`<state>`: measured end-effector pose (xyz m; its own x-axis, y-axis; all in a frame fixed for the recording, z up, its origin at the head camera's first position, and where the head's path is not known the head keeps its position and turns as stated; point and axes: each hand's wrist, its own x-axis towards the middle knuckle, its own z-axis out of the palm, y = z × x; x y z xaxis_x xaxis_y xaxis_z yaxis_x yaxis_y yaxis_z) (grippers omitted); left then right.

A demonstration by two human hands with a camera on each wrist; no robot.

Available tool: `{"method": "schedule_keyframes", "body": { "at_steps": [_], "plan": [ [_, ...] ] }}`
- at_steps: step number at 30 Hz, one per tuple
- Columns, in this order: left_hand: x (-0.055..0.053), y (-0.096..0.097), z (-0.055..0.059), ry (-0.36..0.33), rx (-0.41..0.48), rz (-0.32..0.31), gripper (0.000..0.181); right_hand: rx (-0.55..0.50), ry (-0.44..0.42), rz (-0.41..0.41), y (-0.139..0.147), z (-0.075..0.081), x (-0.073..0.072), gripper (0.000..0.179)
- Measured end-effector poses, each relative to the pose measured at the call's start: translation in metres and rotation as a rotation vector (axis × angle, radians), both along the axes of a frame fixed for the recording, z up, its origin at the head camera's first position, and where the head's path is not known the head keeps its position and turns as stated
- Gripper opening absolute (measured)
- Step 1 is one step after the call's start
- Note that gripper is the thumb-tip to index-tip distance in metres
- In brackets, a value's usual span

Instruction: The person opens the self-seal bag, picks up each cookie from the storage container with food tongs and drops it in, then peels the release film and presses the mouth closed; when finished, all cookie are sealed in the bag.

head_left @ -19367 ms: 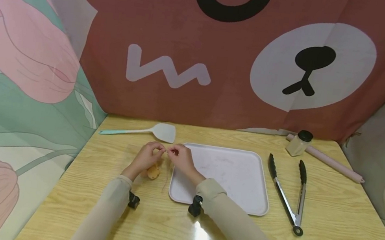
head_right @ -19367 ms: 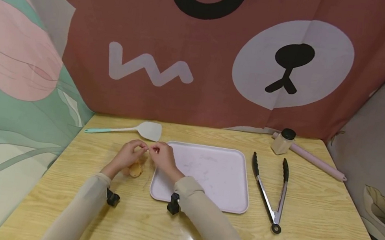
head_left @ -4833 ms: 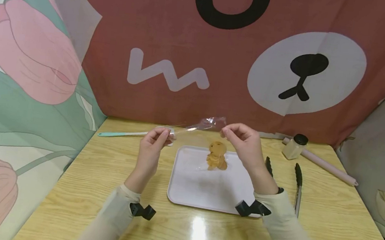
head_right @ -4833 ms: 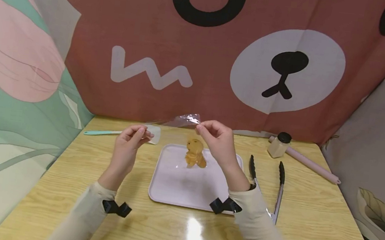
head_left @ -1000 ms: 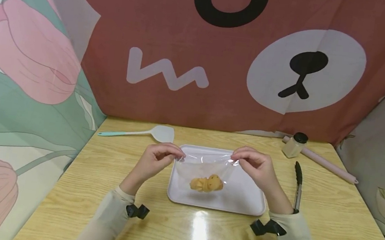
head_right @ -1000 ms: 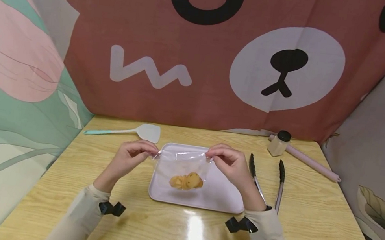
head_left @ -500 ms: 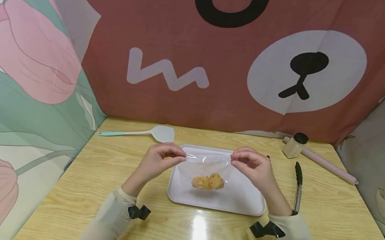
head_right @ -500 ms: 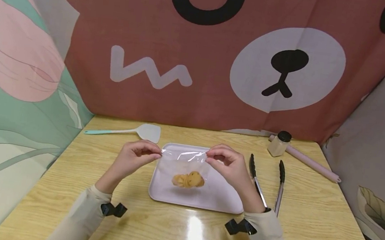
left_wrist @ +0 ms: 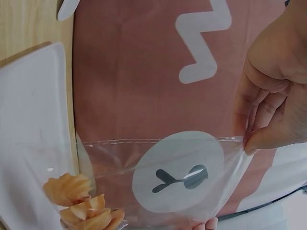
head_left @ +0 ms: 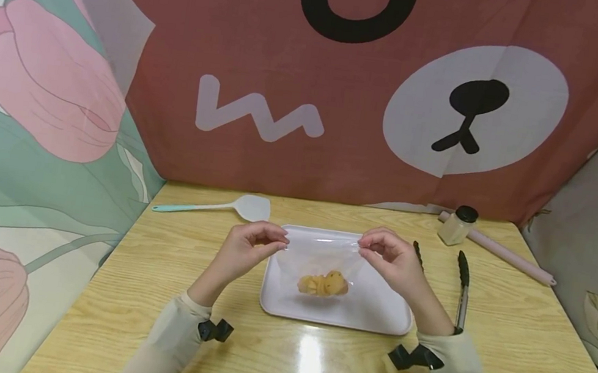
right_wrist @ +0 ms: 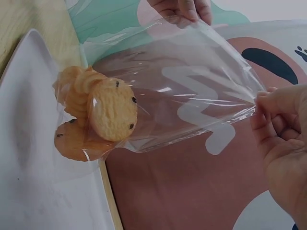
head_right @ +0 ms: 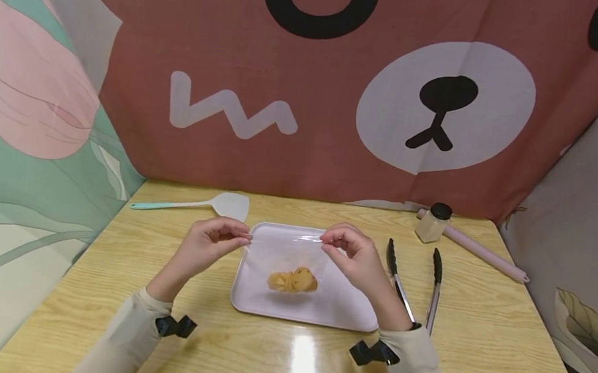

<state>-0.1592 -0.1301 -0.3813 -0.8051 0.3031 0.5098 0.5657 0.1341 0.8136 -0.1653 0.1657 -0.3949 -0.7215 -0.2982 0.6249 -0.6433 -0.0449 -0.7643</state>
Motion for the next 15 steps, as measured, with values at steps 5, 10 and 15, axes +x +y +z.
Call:
{"method": "schedule_keyframes", "body": {
  "at_steps": [5,10,15],
  "plan": [
    [0.000,-0.001,-0.001,0.115,-0.060,0.034,0.020,0.052,0.026,-0.017,0.000,0.000,0.001,0.022],
    [0.000,-0.003,0.001,0.183,-0.095,0.059,0.023,0.061,0.049,-0.025,-0.001,-0.001,0.002,0.020],
    [0.008,-0.002,0.015,0.192,-0.122,0.072,0.022,0.064,0.038,-0.072,-0.005,-0.001,0.002,0.022]
  ]
}}
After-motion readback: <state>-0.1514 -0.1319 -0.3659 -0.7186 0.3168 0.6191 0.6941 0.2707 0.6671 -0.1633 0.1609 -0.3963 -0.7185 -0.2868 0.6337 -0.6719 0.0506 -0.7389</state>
